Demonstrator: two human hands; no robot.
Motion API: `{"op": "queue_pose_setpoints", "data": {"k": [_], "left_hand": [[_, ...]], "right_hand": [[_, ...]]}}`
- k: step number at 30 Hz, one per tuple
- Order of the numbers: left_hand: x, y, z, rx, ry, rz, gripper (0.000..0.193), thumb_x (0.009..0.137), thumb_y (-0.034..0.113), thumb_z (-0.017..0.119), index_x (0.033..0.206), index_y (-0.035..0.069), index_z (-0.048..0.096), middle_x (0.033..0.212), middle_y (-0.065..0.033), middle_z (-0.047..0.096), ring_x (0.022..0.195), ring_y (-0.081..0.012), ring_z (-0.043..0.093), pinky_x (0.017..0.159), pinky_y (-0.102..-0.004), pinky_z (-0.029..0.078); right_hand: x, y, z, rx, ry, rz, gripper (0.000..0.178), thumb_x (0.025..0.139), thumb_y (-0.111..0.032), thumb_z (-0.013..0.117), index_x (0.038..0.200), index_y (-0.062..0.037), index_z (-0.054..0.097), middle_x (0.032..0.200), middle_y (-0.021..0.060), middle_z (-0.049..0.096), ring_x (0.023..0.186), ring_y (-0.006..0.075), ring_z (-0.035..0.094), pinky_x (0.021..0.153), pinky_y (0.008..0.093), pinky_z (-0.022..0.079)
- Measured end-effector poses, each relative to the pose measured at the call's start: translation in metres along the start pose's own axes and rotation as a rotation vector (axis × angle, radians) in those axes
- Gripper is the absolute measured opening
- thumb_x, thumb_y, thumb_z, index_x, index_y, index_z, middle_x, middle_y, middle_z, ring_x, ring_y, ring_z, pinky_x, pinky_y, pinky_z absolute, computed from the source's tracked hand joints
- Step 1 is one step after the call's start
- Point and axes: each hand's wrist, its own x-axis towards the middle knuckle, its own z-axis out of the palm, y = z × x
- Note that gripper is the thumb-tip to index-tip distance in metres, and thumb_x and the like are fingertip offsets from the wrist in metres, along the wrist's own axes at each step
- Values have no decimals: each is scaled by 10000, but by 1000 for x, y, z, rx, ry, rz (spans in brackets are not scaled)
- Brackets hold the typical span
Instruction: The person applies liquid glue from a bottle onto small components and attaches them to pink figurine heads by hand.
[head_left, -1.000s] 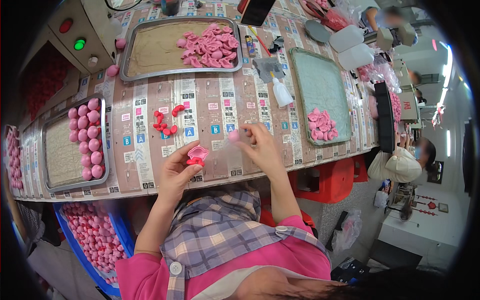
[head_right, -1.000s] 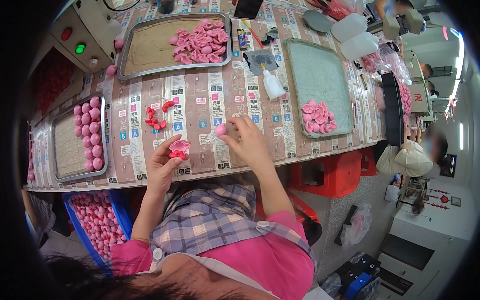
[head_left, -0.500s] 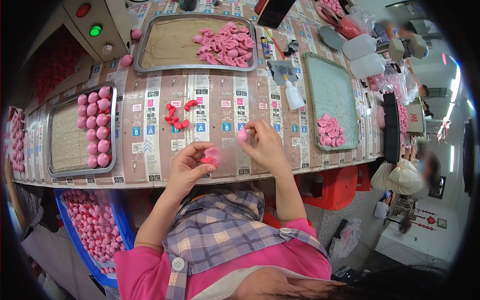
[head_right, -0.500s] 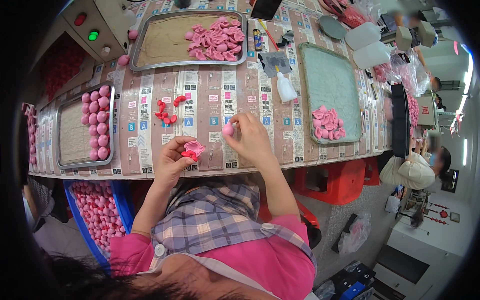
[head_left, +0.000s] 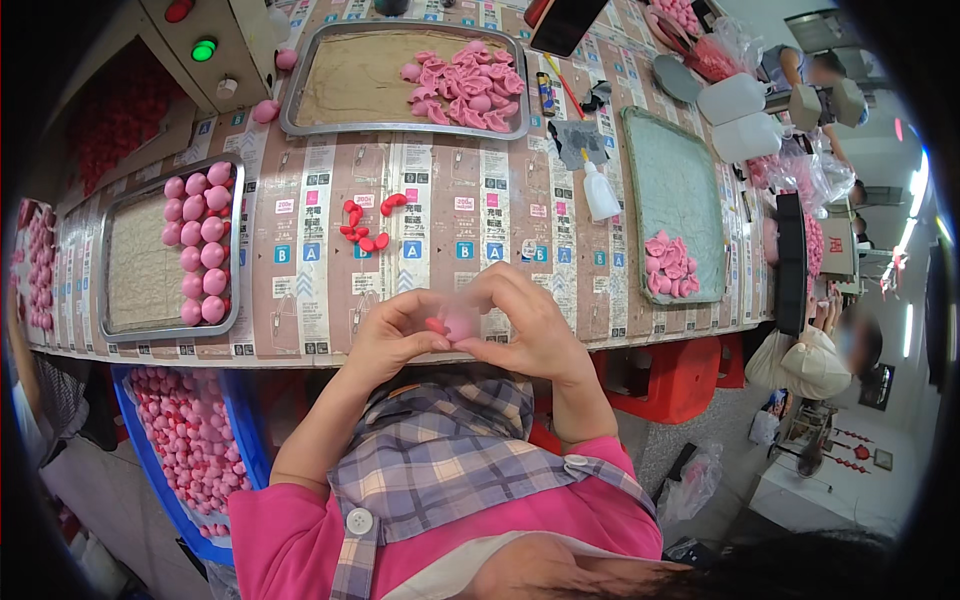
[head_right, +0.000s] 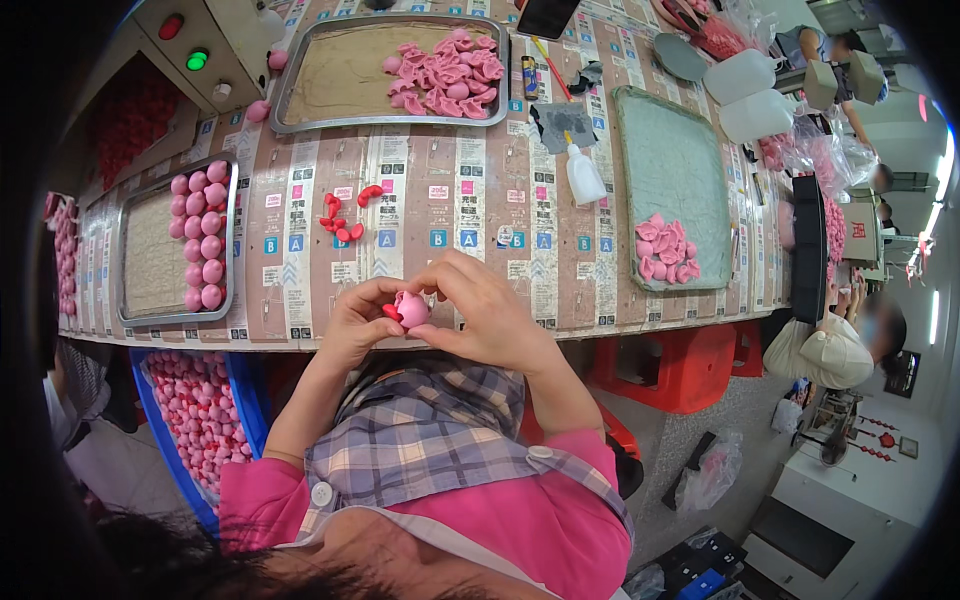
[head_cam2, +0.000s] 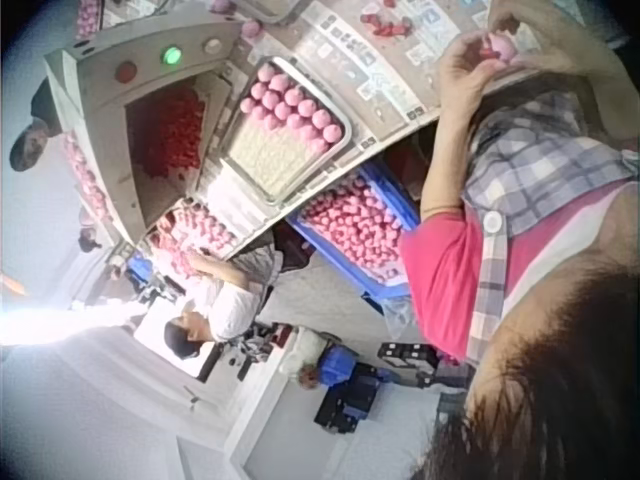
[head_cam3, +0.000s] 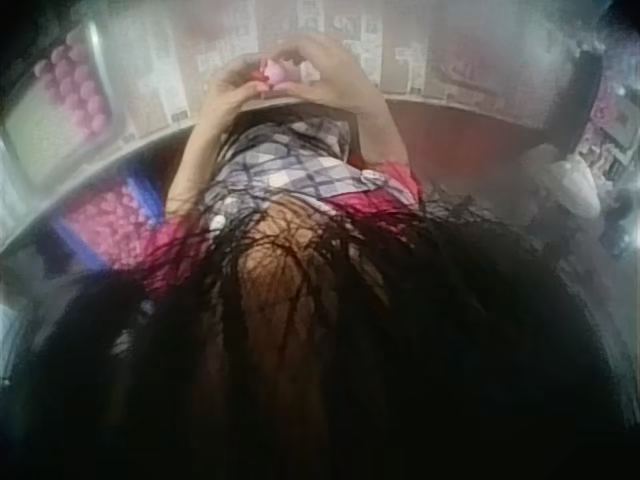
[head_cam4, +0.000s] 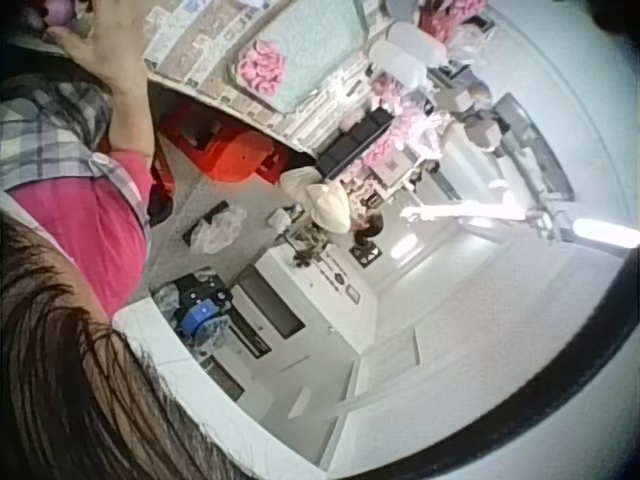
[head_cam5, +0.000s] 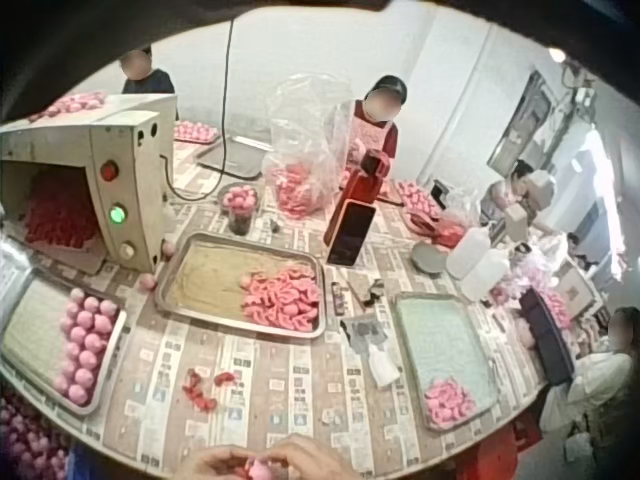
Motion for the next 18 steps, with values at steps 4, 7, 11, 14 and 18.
{"op": "queue_pose_setpoints", "data": {"k": [4, 7, 11, 14, 18], "left_hand": [[0, 1, 0, -9, -17, -5, 444, 651, 84, 718, 1041, -12, 530, 948, -100, 601, 867, -151, 586, 754, -266, 484], [0, 0, -4, -9, -19, -4, 390, 687, 52, 678, 1044, -13, 535, 940, -82, 597, 843, -133, 580, 750, -259, 479], [1, 2, -7, -22, 63, 65, 360, 735, 65, 643, 1066, -16, 524, 956, -74, 590, 860, -133, 576, 780, -272, 470], [3, -4, -13, -140, 93, 164, 397, 737, 109, 655, 1083, -19, 508, 977, -79, 585, 886, -147, 574, 801, -288, 469], [2, -1, -13, -150, 144, 229, 426, 731, 138, 667, 1087, -22, 498, 977, -88, 586, 895, -163, 575, 801, -305, 479]], "right_hand": [[1, -1, 0, -29, -2, -15, 345, 642, -174, 693, 923, -57, 529, 853, 90, 488, 792, 256, 513, 698, 329, 410], [1, -5, -2, -78, 5, -26, 359, 636, -186, 696, 927, -61, 528, 853, 86, 495, 820, 264, 509, 719, 333, 398], [4, -13, -6, -281, 61, -48, 326, 629, -172, 689, 883, -46, 527, 836, 94, 504, 805, 267, 515, 703, 341, 397], [6, -12, -5, -385, 80, -36, 287, 641, -163, 679, 854, -39, 531, 820, 101, 506, 777, 272, 519, 686, 350, 402], [6, 15, 8, -469, 108, -8, 254, 673, -154, 653, 868, -48, 530, 792, 99, 493, 733, 277, 516, 674, 360, 414]]}}
